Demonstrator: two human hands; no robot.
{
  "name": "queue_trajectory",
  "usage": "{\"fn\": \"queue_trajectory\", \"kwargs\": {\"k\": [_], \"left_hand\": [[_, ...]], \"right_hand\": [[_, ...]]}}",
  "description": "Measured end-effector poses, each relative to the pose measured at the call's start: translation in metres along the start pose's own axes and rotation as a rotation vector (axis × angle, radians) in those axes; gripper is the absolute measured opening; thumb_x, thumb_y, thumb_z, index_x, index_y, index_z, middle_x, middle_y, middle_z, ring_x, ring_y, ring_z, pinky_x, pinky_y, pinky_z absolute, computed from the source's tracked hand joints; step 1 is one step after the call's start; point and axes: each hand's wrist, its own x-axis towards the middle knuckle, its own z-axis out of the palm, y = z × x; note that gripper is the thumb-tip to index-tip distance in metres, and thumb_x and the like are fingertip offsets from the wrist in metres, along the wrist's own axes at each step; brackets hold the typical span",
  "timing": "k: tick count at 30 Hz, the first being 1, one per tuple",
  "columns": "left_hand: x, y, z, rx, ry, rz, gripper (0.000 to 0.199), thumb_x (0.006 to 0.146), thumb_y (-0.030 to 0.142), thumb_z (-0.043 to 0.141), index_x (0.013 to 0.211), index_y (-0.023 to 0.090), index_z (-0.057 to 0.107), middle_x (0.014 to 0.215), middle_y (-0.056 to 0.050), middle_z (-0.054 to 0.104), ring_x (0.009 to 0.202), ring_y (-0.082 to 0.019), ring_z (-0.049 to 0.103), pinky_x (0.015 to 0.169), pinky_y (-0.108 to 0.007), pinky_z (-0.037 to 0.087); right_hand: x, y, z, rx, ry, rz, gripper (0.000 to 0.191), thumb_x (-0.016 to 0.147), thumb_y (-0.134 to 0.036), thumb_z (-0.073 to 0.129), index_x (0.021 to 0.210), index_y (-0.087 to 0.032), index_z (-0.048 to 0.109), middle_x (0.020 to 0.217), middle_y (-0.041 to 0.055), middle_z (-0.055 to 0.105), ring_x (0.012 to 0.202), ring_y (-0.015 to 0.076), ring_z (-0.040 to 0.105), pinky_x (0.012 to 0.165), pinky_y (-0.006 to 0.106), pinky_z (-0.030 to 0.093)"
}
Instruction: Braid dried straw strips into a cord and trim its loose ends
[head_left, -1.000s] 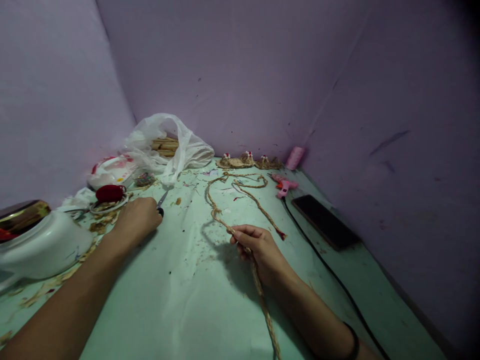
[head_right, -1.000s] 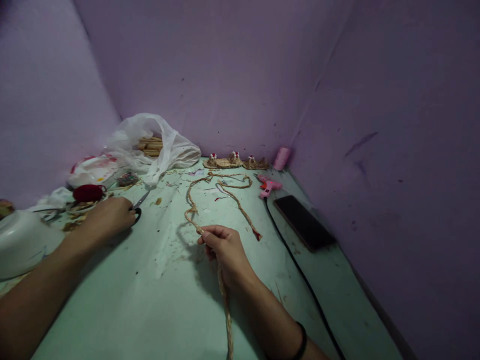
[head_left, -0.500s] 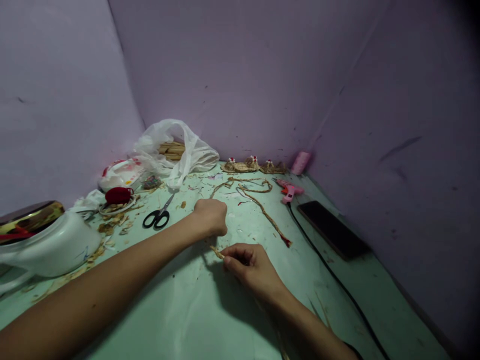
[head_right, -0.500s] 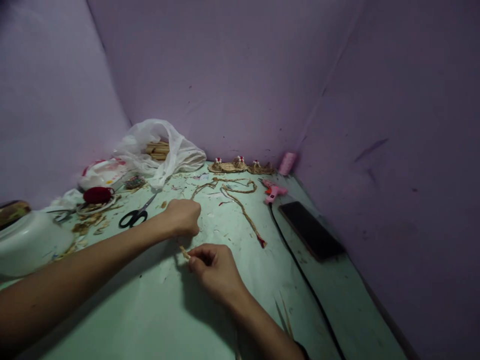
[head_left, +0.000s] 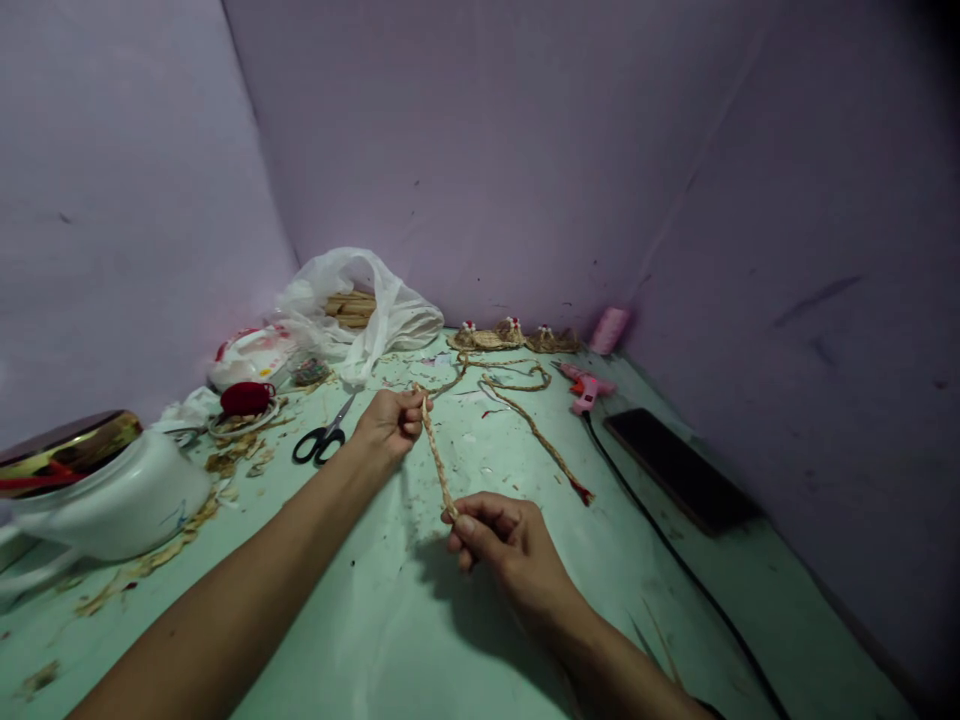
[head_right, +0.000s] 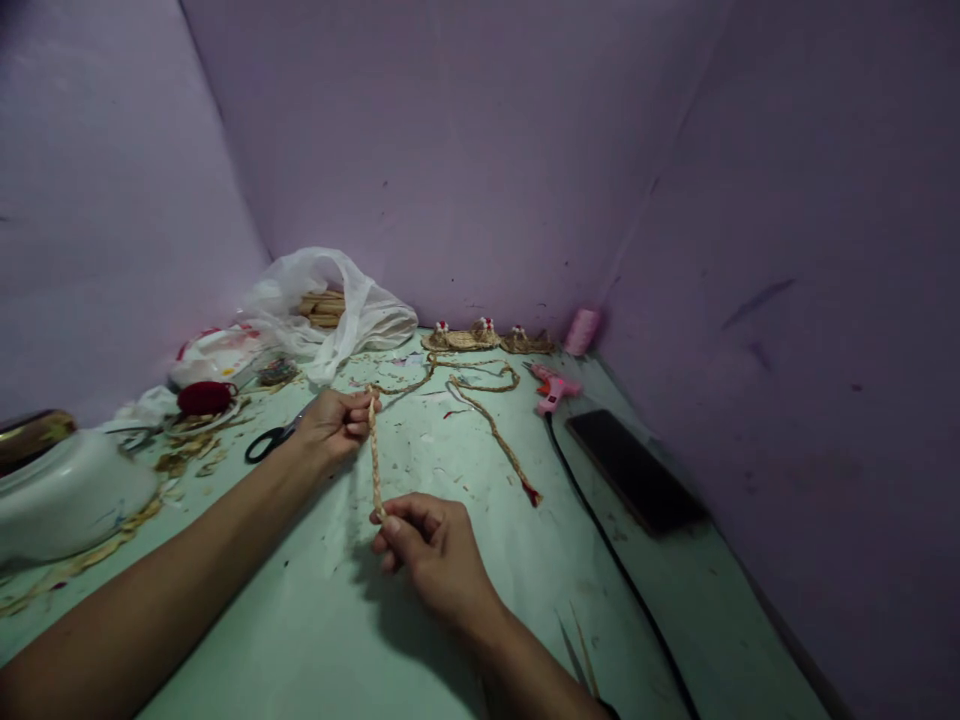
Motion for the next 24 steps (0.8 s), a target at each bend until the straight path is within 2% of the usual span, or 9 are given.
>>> {"fn": "queue_trajectory", "kwargs": {"k": [3, 5, 8, 11, 14, 16, 20, 24], "left_hand": [[-0.006, 0.002, 0.003, 0.070, 0.051, 0.074, 0.016, 0.066, 0.004, 0.050, 0.055, 0.012, 0.045, 0.046, -0.002, 0.052, 0.028, 0.000, 0.030, 0.025, -0.009, 0.015], [-0.011, 0.003, 0.005, 0.134, 0.062, 0.136, 0.017, 0.067, 0.006, 0.052, 0.053, 0.012, 0.045, 0.046, -0.003, 0.053, 0.029, -0.001, 0.032, 0.026, -0.011, 0.017], [-0.018, 0.003, 0.006, 0.205, 0.052, 0.207, 0.016, 0.067, 0.009, 0.054, 0.053, 0.012, 0.046, 0.047, -0.002, 0.055, 0.030, -0.001, 0.034, 0.027, -0.012, 0.020], [-0.021, 0.000, 0.007, 0.205, 0.055, 0.218, 0.015, 0.066, 0.010, 0.054, 0.053, 0.012, 0.046, 0.047, -0.001, 0.054, 0.030, -0.002, 0.034, 0.028, -0.013, 0.020], [-0.022, -0.002, 0.007, 0.204, 0.062, 0.209, 0.015, 0.067, 0.010, 0.053, 0.054, 0.012, 0.046, 0.047, -0.001, 0.054, 0.031, -0.002, 0.034, 0.029, -0.013, 0.020], [-0.020, -0.003, 0.006, 0.200, 0.068, 0.183, 0.015, 0.068, 0.009, 0.052, 0.055, 0.012, 0.047, 0.048, -0.001, 0.054, 0.031, -0.001, 0.034, 0.029, -0.013, 0.020], [-0.016, -0.004, 0.004, 0.191, 0.075, 0.106, 0.014, 0.068, 0.007, 0.051, 0.055, 0.012, 0.047, 0.048, -0.001, 0.054, 0.031, -0.001, 0.033, 0.029, -0.012, 0.020], [-0.016, -0.020, 0.008, 0.229, 0.078, -0.005, 0.016, 0.066, 0.005, 0.049, 0.051, 0.011, 0.047, 0.044, -0.001, 0.051, 0.030, -0.001, 0.031, 0.029, -0.013, 0.019]], "right_hand": [[0.003, 0.000, -0.003, 0.054, -0.018, 0.101, 0.026, 0.060, -0.034, 0.070, 0.069, -0.012, 0.061, 0.054, -0.0006, 0.057, 0.044, 0.0069, 0.048, 0.047, 0.020, 0.038], [0.006, -0.002, -0.005, 0.117, -0.007, 0.149, 0.033, 0.055, -0.033, 0.075, 0.076, -0.012, 0.061, 0.060, 0.0018, 0.061, 0.048, 0.0088, 0.052, 0.050, 0.022, 0.041], [0.012, -0.009, -0.003, 0.191, 0.013, 0.157, 0.045, 0.052, -0.030, 0.077, 0.090, -0.013, 0.060, 0.078, 0.0070, 0.065, 0.060, 0.0128, 0.058, 0.056, 0.025, 0.045], [0.019, -0.011, 0.003, 0.184, 0.043, 0.144, 0.045, 0.050, -0.029, 0.078, 0.088, -0.013, 0.061, 0.077, 0.0063, 0.065, 0.059, 0.0125, 0.058, 0.055, 0.025, 0.046], [0.022, -0.009, 0.008, 0.170, 0.073, 0.137, 0.041, 0.050, -0.031, 0.078, 0.082, -0.010, 0.062, 0.064, 0.0038, 0.063, 0.047, 0.0102, 0.055, 0.050, 0.026, 0.047], [0.021, -0.007, 0.008, 0.176, 0.048, 0.127, 0.040, 0.052, -0.032, 0.076, 0.082, -0.010, 0.063, 0.061, 0.0038, 0.063, 0.044, 0.0100, 0.054, 0.048, 0.026, 0.047], [0.013, -0.008, 0.009, 0.184, -0.092, 0.065, 0.039, 0.058, -0.028, 0.073, 0.092, -0.012, 0.064, 0.074, 0.0073, 0.067, 0.053, 0.0135, 0.060, 0.054, 0.028, 0.049], [0.004, -0.013, 0.009, 0.143, -0.093, -0.017, 0.028, 0.065, -0.026, 0.068, 0.090, -0.015, 0.067, 0.077, 0.0082, 0.067, 0.065, 0.0169, 0.063, 0.059, 0.029, 0.050]]}}
